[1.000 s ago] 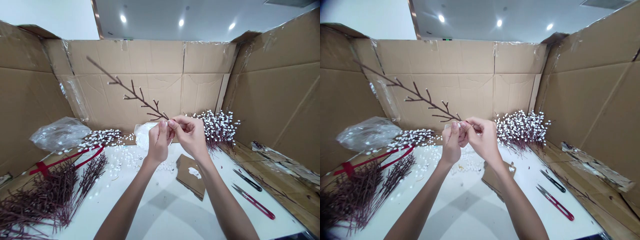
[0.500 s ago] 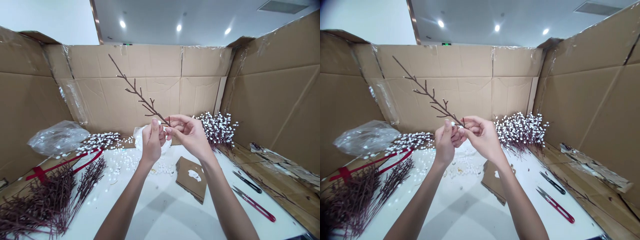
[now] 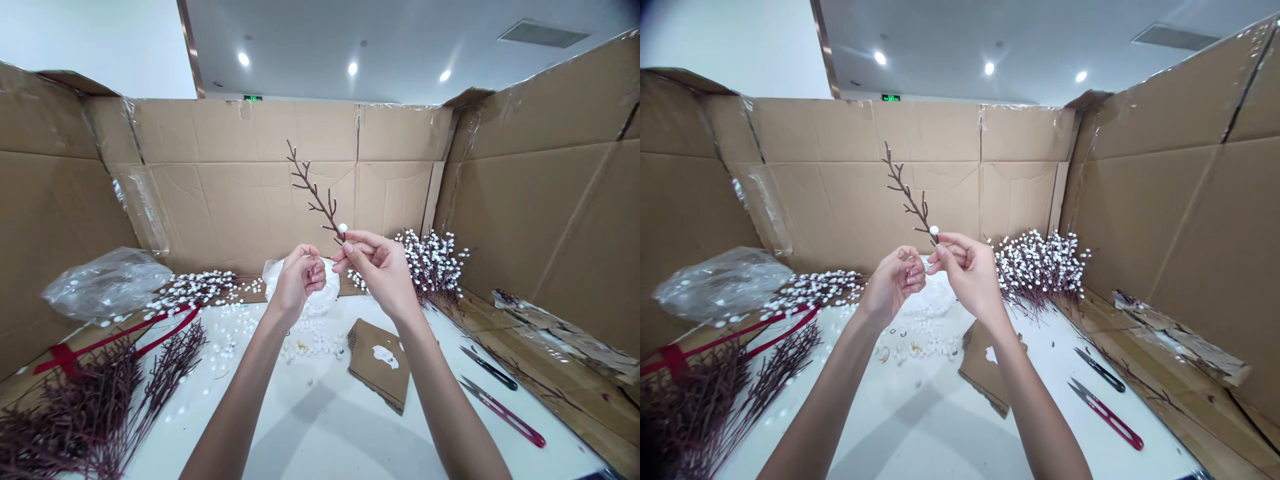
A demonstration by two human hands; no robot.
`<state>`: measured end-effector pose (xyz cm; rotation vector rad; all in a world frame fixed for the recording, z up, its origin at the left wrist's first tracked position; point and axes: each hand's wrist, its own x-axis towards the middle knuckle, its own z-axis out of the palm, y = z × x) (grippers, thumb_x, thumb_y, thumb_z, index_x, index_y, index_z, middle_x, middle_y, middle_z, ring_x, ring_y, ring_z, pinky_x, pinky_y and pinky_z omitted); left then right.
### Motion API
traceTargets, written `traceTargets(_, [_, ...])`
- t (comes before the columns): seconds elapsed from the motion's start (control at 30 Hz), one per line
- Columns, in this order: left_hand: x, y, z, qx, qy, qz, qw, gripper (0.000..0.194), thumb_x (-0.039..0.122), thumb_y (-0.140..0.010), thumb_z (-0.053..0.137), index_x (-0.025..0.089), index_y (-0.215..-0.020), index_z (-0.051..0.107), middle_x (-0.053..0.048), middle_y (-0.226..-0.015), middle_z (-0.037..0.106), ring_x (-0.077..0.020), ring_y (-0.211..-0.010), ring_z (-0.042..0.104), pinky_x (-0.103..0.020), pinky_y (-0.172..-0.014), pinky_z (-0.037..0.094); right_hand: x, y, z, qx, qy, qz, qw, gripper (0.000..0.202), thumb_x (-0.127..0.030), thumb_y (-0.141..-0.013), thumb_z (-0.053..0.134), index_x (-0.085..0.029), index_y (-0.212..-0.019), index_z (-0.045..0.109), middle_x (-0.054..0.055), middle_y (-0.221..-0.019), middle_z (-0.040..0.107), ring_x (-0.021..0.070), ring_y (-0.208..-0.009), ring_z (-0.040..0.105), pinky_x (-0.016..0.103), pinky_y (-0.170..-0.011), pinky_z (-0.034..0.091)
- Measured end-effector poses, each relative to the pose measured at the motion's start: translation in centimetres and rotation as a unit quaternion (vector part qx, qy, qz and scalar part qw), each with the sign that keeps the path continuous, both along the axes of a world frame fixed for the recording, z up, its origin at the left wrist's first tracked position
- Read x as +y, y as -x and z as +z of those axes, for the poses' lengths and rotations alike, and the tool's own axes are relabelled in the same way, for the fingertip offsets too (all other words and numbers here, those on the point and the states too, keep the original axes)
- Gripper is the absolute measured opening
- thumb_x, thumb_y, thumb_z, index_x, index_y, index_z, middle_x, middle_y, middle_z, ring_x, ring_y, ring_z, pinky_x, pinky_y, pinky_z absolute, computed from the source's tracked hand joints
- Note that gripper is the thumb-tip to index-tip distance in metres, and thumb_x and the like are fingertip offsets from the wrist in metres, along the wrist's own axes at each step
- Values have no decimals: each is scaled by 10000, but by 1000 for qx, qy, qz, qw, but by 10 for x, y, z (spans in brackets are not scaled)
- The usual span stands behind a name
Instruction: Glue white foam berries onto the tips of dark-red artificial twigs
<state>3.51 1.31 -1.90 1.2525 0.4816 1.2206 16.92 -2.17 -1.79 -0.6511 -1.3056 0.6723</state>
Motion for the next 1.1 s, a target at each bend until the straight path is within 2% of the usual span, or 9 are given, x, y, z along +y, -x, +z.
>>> traceTargets(0.17, [1,2,-2,32,5,-33,999,147,78,-754,504,167,-862,461,54,-591,405,-38,-479,338,-142,-448,258,3,-1,-1,36,30,29,998,203,-269,-739,650,-133,-885,617,-10,-637,664,70,-455,574,220,-503,504])
traceTargets(0.27, [0,2,-2,32,-18,-49,998,73,184,-830,530,172,-876,474,61,-577,379,-37,-469,315,-139,-441,244,4,-1,-1,50,31,38,998,134,-258,-744,625,-150,-822,610,-23,-617,645,66,-427,550,211,-454,492])
traceTargets(0.4, [-1,1,-1,40,-40,-38,998,276,411,-850,542,165,-749,466,90,-520,238,-31,-419,195,-137,-395,159,5,0,-1,54,28,56,997,113,-250,-740,618,-155,-800,608,-16,-650,648,71,-446,560,218,-464,495])
traceTargets(0.5, [0,2,1,39,-32,-44,998,404,472,-831,545,172,-623,372,95,-513,175,-27,-410,140,-137,-379,119,8,0,-2,50,29,55,997,145,-243,-741,613,-152,-852,633,-26,-628,627,55,-429,509,199,-434,442])
traceTargets(0.6, [1,4,1,30,-18,-47,998,446,461,-823,560,180,-588,306,88,-525,174,-29,-416,140,-134,-377,122,10,0,-4,46,35,44,997,189,-269,-759,603,-154,-898,658,-42,-589,588,36,-400,425,182,-388,346])
traceTargets(0.73, [1,5,2,23,-6,-53,998,391,387,-855,510,177,-589,314,77,-546,175,-39,-426,161,-139,-385,142,13,0,-4,52,47,49,996,199,-343,-759,631,-151,-797,667,-42,-569,567,25,-377,374,185,-359,262])
traceTargets(0.97, [0,4,2,22,-18,-43,999,338,288,-862,459,175,-584,303,71,-544,184,-43,-430,174,-156,-400,141,15,4,-5,73,51,46,995,257,-374,-721,682,-152,-601,638,-28,-516,567,34,-391,397,193,-405,301])
traceTargets(1.1, [-2,3,3,20,-28,-34,999,347,280,-834,492,177,-572,288,72,-547,181,-39,-428,180,-159,-398,143,16,7,-5,92,57,40,993,196,-357,-696,700,-161,-702,696,-15,-555,602,51,-450,445,200,-454,349])
